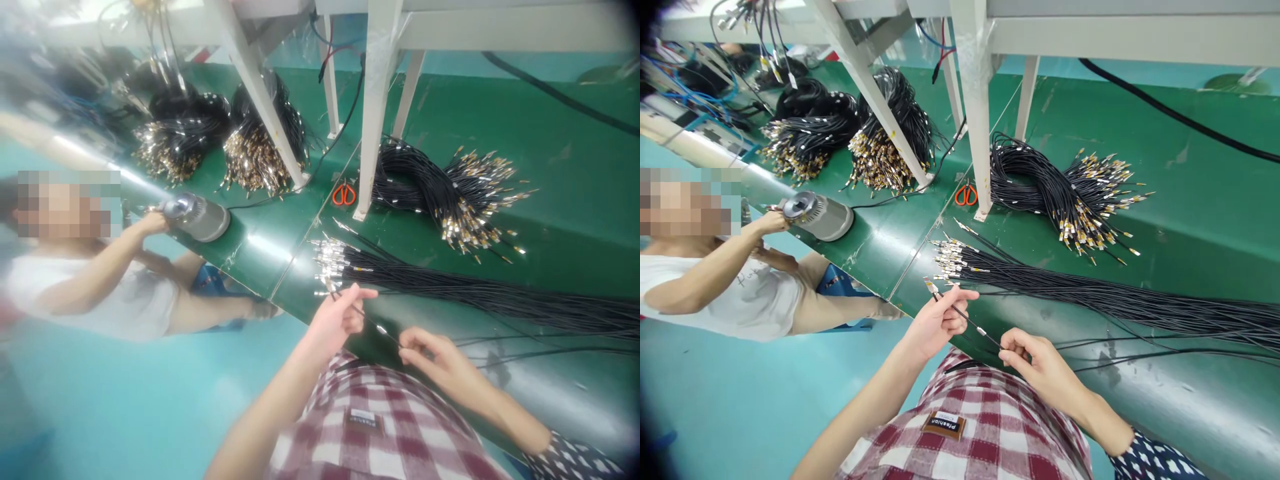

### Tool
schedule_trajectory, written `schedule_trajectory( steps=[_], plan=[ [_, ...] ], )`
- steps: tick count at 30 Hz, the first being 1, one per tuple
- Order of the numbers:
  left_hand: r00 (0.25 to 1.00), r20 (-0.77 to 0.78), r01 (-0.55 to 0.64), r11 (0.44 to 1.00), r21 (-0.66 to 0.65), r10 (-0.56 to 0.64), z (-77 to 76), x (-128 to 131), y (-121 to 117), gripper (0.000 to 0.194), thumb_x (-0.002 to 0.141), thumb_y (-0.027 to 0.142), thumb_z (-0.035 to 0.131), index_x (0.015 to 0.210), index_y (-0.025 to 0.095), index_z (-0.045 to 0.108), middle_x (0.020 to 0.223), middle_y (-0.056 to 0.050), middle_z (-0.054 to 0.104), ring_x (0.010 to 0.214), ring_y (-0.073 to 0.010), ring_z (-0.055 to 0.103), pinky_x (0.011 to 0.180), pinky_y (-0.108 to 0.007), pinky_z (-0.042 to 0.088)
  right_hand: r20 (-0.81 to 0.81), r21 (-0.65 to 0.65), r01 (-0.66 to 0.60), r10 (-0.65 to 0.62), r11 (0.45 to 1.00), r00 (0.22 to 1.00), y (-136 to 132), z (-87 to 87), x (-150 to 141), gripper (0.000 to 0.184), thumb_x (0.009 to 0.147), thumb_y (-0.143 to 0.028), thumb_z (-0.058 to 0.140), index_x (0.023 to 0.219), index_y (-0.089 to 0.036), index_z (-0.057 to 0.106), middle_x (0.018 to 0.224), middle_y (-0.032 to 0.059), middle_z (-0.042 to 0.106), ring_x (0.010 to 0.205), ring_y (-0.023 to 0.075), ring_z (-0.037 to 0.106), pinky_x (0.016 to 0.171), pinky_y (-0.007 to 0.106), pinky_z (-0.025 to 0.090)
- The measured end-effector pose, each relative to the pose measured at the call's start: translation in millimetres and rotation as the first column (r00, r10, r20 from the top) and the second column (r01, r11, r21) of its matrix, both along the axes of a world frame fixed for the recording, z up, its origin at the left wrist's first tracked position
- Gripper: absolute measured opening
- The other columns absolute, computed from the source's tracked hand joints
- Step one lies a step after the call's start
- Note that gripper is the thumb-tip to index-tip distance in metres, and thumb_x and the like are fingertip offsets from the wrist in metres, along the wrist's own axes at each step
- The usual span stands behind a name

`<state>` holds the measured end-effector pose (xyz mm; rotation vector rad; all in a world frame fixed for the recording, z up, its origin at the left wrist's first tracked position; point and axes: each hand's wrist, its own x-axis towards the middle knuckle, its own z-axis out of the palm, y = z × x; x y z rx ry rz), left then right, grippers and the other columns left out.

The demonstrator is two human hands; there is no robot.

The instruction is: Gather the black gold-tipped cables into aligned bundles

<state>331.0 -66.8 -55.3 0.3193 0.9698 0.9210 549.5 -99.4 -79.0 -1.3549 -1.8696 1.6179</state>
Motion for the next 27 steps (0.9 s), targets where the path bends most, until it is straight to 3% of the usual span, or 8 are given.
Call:
schedule_trajectory(
  steps=[7,11,14,16,18,20,23,27],
  plan=[
    [1.0,-0.007,0.005,1.0,-0.004,-0.005,-1.4,8,-6,0.055,0.082,0.06,0.058,0.081,0.008,0.075,0.068,-0.001,0.044,0.051,-0.0051,0.032,0.045,-0.022,0.024,0.01,-0.041,-0.019,0.02,0.999,1.0,0,-4.5,-3,0.025,0.09,-0.045,0.051,0.081,-0.022,0.056,0.071,-0.0013,0.062,0.068,0.0133,0.054,0.063,0.025,0.041],
    [0.997,-0.024,-0.073,0.981,0.179,0.079,1.3,14,-9,0.059,0.087,0.059,0.051,0.052,0.013,0.065,0.069,-0.006,0.053,0.076,-0.0174,0.055,0.073,-0.029,0.044,0.111,-0.052,-0.123,0.128,0.991,0.985,11,4.2,-12,0.026,0.085,-0.047,0.058,0.08,-0.022,0.061,0.071,-0.001,0.064,0.063,0.0127,0.053,0.058,0.025,0.039],
    [0.992,-0.096,-0.051,0.967,0.248,0.077,3.1,18,-12,0.063,0.089,0.06,0.046,0.049,0.015,0.062,0.071,-0.008,0.057,0.093,-0.0238,0.058,0.087,-0.034,0.044,0.231,0.184,-0.153,0.109,0.971,0.967,19,12.7,-35,0.032,0.079,-0.051,0.066,0.094,-0.023,0.066,0.089,0.003,0.069,0.077,0.0171,0.058,0.069,0.028,0.044],
    [0.983,-0.174,-0.01,0.965,0.264,0.057,2.6,17,-14,0.062,0.09,0.061,0.042,0.057,0.014,0.068,0.09,-0.01,0.064,0.1,-0.0242,0.057,0.09,-0.033,0.043,0.248,0.384,-0.172,0.078,0.907,0.966,21,11.0,-53,0.033,0.088,-0.047,0.057,0.11,-0.023,0.064,0.104,0.0065,0.069,0.094,0.0196,0.059,0.08,0.03,0.044],
    [0.979,-0.187,-0.027,0.961,0.276,0.081,-0.1,12,-15,0.062,0.092,0.058,0.039,0.058,0.014,0.067,0.099,-0.011,0.065,0.105,-0.0234,0.056,0.096,-0.032,0.041,0.283,0.528,-0.227,0.082,0.818,0.956,19,1.1,-62,0.03,0.096,-0.038,0.044,0.108,-0.021,0.065,0.1,0.0083,0.07,0.093,0.0186,0.059,0.08,0.03,0.043],
    [0.979,-0.094,-0.151,0.957,0.248,0.179,-5.5,0,-16,0.064,0.095,0.054,0.037,0.049,0.015,0.058,0.083,-0.009,0.065,0.097,-0.0207,0.059,0.096,-0.032,0.041,0.378,0.589,-0.314,0.09,0.745,0.922,17,-13.5,-54,0.034,0.098,-0.033,0.039,0.092,-0.018,0.068,0.085,0.0078,0.069,0.081,0.0173,0.06,0.074,0.03,0.041],
    [0.909,0.179,-0.389,0.921,0.032,0.377,-17.0,-25,-21,0.063,0.098,0.046,0.034,0.043,0.017,0.039,0.048,0.001,0.038,0.053,-0.0111,0.048,0.066,-0.027,0.047,0.548,0.458,-0.502,0.211,0.733,0.809,23,-30.4,-19,0.034,0.097,-0.032,0.044,0.078,-0.019,0.069,0.076,0.0054,0.069,0.073,0.0159,0.06,0.068,0.029,0.038],
    [0.812,0.254,-0.488,0.85,-0.199,0.526,-31.2,-48,-31,0.06,0.1,0.042,0.028,0.045,0.018,0.026,0.046,0.005,0.017,0.039,-0.0083,0.021,0.041,-0.023,0.022,0.586,0.142,-0.545,0.373,0.827,0.719,57,-35.6,9,0.031,0.089,-0.049,0.056,0.078,-0.025,0.072,0.076,0.0012,0.07,0.07,0.0157,0.062,0.062,0.026,0.037]
  ],
)
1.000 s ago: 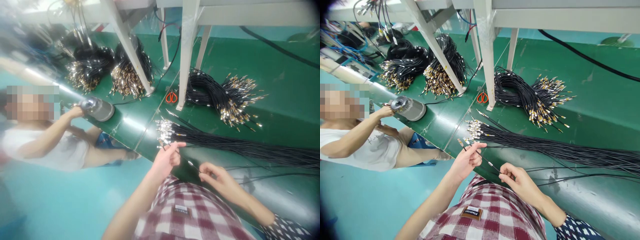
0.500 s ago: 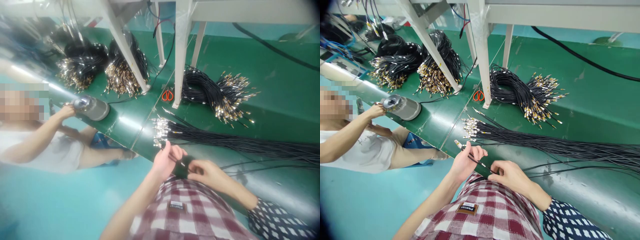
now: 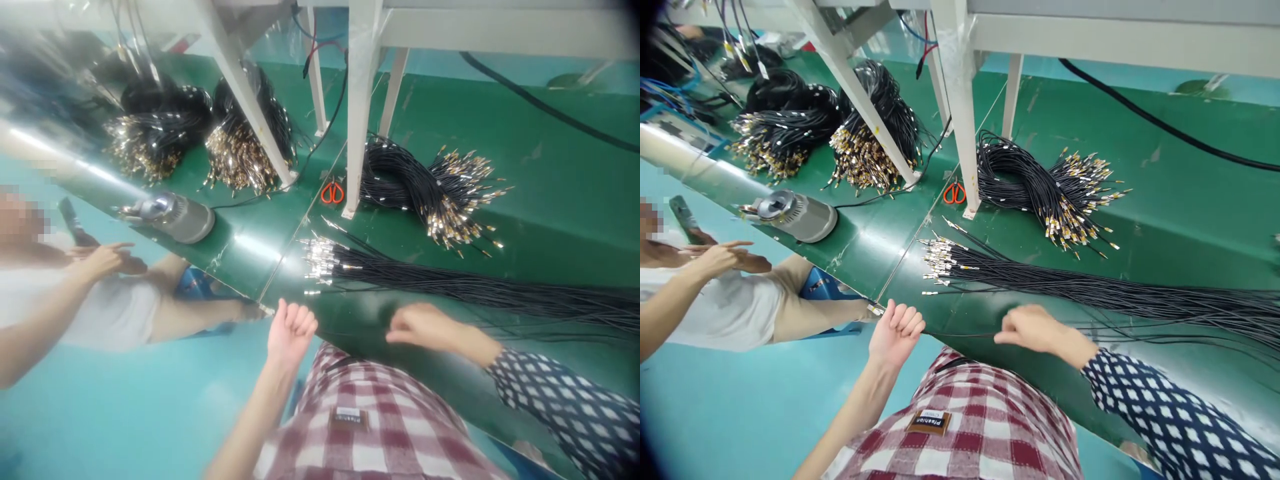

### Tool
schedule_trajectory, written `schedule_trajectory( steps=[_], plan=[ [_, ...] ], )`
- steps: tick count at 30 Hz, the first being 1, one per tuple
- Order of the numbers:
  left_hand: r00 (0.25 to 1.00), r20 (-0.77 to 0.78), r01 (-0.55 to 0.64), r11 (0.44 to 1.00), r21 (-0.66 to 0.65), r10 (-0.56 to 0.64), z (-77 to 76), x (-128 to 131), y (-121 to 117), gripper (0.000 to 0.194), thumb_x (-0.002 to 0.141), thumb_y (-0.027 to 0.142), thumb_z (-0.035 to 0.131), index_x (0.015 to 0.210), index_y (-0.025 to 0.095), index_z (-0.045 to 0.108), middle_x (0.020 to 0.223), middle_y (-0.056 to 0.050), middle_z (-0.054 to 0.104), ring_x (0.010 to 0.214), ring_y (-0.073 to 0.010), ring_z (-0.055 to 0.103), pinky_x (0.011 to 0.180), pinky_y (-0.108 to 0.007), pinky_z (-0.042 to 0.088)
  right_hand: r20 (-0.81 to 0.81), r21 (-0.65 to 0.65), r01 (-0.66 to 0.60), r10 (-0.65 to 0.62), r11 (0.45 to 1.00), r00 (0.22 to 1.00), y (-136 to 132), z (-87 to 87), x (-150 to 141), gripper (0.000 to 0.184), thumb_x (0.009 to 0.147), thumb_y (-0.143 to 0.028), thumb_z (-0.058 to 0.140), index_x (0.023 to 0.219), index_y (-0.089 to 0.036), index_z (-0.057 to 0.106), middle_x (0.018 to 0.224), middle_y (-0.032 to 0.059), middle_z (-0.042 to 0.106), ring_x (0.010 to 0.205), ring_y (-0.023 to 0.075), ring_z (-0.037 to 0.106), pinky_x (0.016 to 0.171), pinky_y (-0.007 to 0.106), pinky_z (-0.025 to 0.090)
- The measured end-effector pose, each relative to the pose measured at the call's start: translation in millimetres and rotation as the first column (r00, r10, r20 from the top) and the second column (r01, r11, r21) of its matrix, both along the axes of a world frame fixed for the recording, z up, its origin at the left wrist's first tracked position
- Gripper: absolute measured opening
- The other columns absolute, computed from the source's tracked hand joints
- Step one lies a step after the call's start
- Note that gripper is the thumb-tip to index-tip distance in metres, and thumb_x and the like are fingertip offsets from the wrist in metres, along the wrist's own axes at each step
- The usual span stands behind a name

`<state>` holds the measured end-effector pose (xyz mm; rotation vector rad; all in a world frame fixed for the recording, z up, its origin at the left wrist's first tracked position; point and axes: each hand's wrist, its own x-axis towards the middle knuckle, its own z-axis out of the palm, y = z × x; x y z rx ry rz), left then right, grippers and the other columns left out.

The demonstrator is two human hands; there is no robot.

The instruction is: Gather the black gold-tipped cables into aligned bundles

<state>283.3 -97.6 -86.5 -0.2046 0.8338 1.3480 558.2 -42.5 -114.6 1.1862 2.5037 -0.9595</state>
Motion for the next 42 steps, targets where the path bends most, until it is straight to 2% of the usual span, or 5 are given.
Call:
schedule_trajectory(
  steps=[13,20,28,35,42],
  plan=[
    [0.975,-0.151,0.138,0.974,-0.178,-0.166,-8.9,16,-10,0.059,0.1,0.042,0.029,0.047,0.016,0.035,0.044,0.006,0.014,0.038,-0.0066,0.014,0.04,-0.023,0.012,-0.169,0.155,0.236,-0.209,0.959,0.963,26,-39.1,-87,0.017,0.095,-0.029,0.047,0.092,-0.021,0.061,0.095,0.005,0.068,0.088,0.0168,0.061,0.075,0.028,0.043],
    [0.939,-0.293,0.154,0.982,-0.11,-0.18,-4.9,29,5,0.022,0.087,0.033,0.063,0.096,0.013,0.062,0.043,0.012,0.021,0.038,-0.005,0.015,0.04,-0.02,0.012,-0.457,-0.597,0.291,-0.615,0.748,0.642,-8,3.2,-54,0.023,0.087,-0.038,0.054,0.095,-0.018,0.062,0.078,0.0016,0.066,0.072,0.0131,0.06,0.071,0.027,0.047],
    [0.848,-0.45,0.312,0.95,0.002,-0.278,16.8,53,28,0.043,0.071,0.043,0.078,0.098,0.011,0.065,0.043,0.013,0.021,0.039,-0.0033,0.016,0.042,-0.02,0.013,-0.442,-0.73,0.254,-0.722,0.635,0.533,-24,27.4,-42,0.034,0.082,-0.052,0.061,0.078,-0.018,0.061,0.073,0.0008,0.062,0.071,0.0122,0.054,0.075,0.027,0.045],
    [0.807,-0.449,0.409,0.911,-0.045,-0.384,9.1,54,20,0.053,0.063,0.043,0.083,0.099,0.008,0.067,0.041,0.013,0.025,0.038,-0.0031,0.016,0.042,-0.023,0.009,-0.503,-0.683,0.276,-0.71,0.676,0.494,-24,19.7,-56,0.039,0.08,-0.056,0.06,0.07,-0.019,0.057,0.073,0.0017,0.06,0.077,0.0147,0.056,0.077,0.028,0.046],
    [0.796,-0.443,0.454,0.891,-0.017,-0.414,6.1,36,28,0.057,0.07,0.056,0.073,0.097,0.007,0.067,0.044,0.013,0.02,0.041,-0.0034,0.014,0.043,-0.023,0.009,-0.392,-0.317,0.425,-0.525,0.848,0.756,-11,29.2,-79,0.03,0.084,-0.047,0.057,0.092,-0.019,0.065,0.087,0.004,0.067,0.067,0.0142,0.054,0.065,0.028,0.044]
  ],
)
